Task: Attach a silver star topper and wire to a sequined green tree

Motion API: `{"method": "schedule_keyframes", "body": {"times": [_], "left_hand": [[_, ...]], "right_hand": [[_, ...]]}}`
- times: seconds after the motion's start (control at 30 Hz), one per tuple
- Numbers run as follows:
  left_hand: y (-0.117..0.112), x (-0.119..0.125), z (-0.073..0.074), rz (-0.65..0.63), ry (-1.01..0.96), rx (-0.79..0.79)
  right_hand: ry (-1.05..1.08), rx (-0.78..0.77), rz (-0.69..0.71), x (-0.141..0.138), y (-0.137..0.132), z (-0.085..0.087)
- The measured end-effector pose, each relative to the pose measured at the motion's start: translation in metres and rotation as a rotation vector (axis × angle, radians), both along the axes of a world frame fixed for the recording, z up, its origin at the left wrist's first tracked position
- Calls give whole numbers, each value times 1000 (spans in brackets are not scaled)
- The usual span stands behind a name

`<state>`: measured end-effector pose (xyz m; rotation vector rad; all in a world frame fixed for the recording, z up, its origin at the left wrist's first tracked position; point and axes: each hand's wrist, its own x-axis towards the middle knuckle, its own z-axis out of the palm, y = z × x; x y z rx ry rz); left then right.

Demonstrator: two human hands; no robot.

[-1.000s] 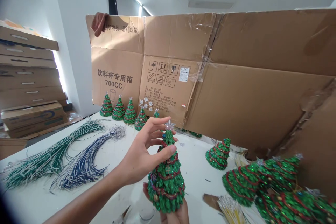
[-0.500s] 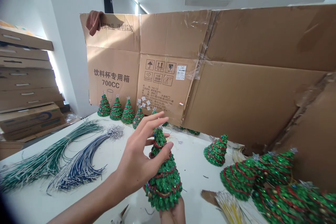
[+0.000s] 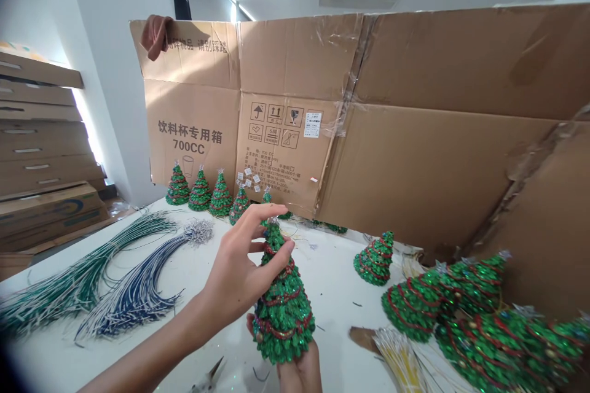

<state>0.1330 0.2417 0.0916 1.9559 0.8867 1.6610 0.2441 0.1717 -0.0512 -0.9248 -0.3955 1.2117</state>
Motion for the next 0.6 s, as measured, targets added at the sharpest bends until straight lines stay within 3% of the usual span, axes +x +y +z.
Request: {"method": "schedule_keyframes", "body": {"times": [0.2,0.37,0.5,0.6], "left_hand": [[1,-15,12,-145,172,-67],[5,-24,15,-323,186,-240],[9,-26,13,-326,115,-266],[14,-30,13,-257,118,-208]], "right_hand": [[-74,31,16,8,2,-7],[-137,42,101,13,2,2],[-288,79,187,24,4,16],[-358,79,242,31,7,28]]}}
